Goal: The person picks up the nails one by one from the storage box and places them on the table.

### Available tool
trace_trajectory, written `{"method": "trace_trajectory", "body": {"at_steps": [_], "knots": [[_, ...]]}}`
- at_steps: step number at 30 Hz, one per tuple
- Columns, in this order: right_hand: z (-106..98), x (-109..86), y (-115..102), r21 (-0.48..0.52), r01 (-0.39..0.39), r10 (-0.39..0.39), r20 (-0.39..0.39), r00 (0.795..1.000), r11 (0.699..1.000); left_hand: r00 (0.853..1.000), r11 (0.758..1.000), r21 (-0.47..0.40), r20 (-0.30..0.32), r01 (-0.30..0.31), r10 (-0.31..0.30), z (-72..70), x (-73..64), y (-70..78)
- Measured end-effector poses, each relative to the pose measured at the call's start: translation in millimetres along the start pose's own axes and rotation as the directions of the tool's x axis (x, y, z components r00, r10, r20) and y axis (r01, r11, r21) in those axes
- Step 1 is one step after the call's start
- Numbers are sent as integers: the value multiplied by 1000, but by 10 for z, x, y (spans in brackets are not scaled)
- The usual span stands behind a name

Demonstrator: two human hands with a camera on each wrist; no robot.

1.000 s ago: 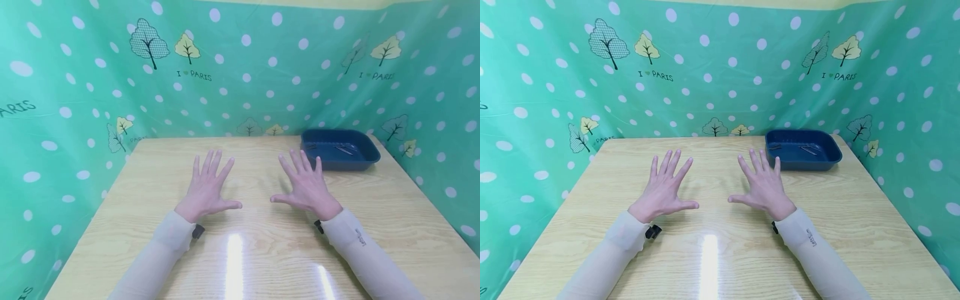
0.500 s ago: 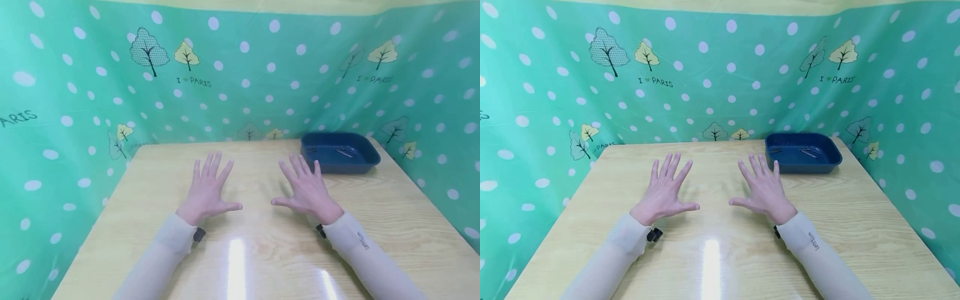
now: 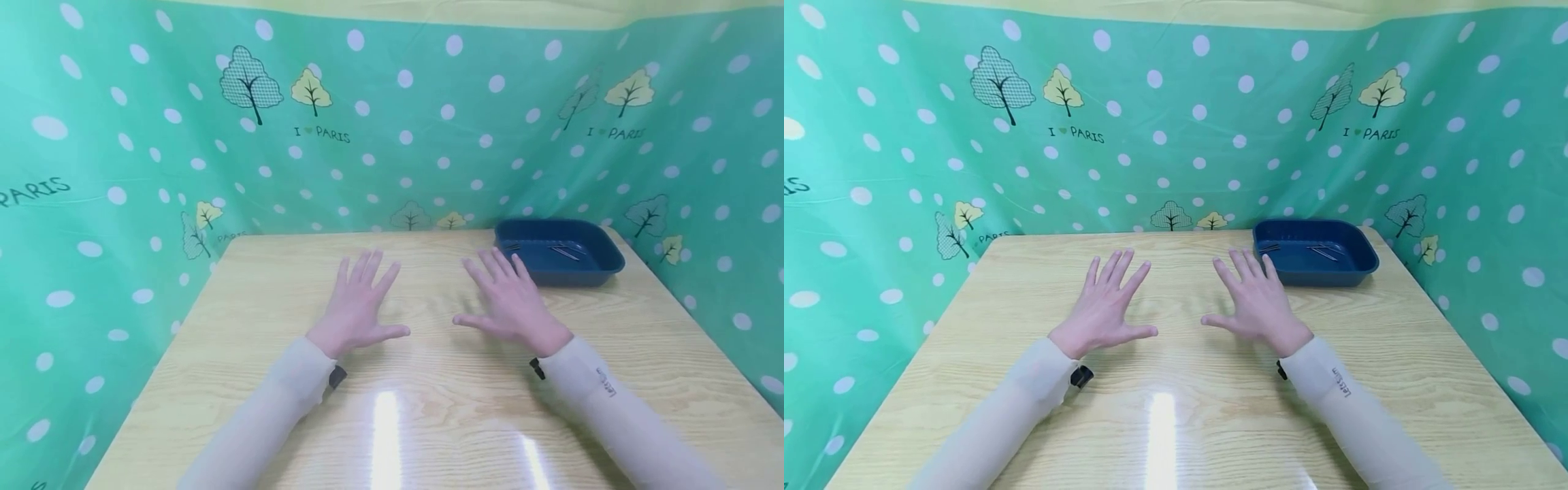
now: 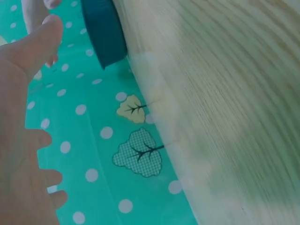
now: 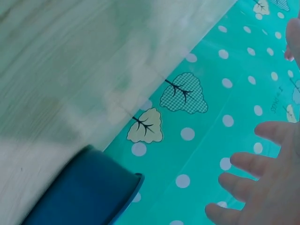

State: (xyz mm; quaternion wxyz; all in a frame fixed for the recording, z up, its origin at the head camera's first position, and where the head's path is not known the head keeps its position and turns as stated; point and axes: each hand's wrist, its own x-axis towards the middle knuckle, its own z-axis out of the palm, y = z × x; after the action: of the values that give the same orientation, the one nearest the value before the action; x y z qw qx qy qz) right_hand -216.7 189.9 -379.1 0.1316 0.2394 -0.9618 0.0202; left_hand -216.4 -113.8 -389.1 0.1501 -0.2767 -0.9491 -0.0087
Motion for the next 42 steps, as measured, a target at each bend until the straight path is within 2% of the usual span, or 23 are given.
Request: {"method": "trace_trajectory", "body": {"at_steps": [4,9,14,19,24,30,42], "knots": [[-30,-2,83,45,-2,2,-4,1000,999,1000,999,-19,-11,-30,30,-2,73,16],[-67,-35,211,46,0,0,-5,1000,999,999,996,-69,4,-48,48,-6,188,63],[-85,-53,348,32,-5,5,-1,1000,999,997,994,-81,31,-69,72,19,311,170],[-104,-75,501,37,-41,40,17,999,999,994,990,-105,37,-95,99,34,440,281],[-119,-105,656,32,-81,81,11,997,996,994,984,-148,44,-96,104,27,597,353],[-136,-132,807,25,-110,110,-15,994,994,991,978,-192,88,-78,96,60,778,442],[-189,-202,1104,24,-166,167,-31,986,986,986,963,-264,134,-58,96,150,1100,748]]}}
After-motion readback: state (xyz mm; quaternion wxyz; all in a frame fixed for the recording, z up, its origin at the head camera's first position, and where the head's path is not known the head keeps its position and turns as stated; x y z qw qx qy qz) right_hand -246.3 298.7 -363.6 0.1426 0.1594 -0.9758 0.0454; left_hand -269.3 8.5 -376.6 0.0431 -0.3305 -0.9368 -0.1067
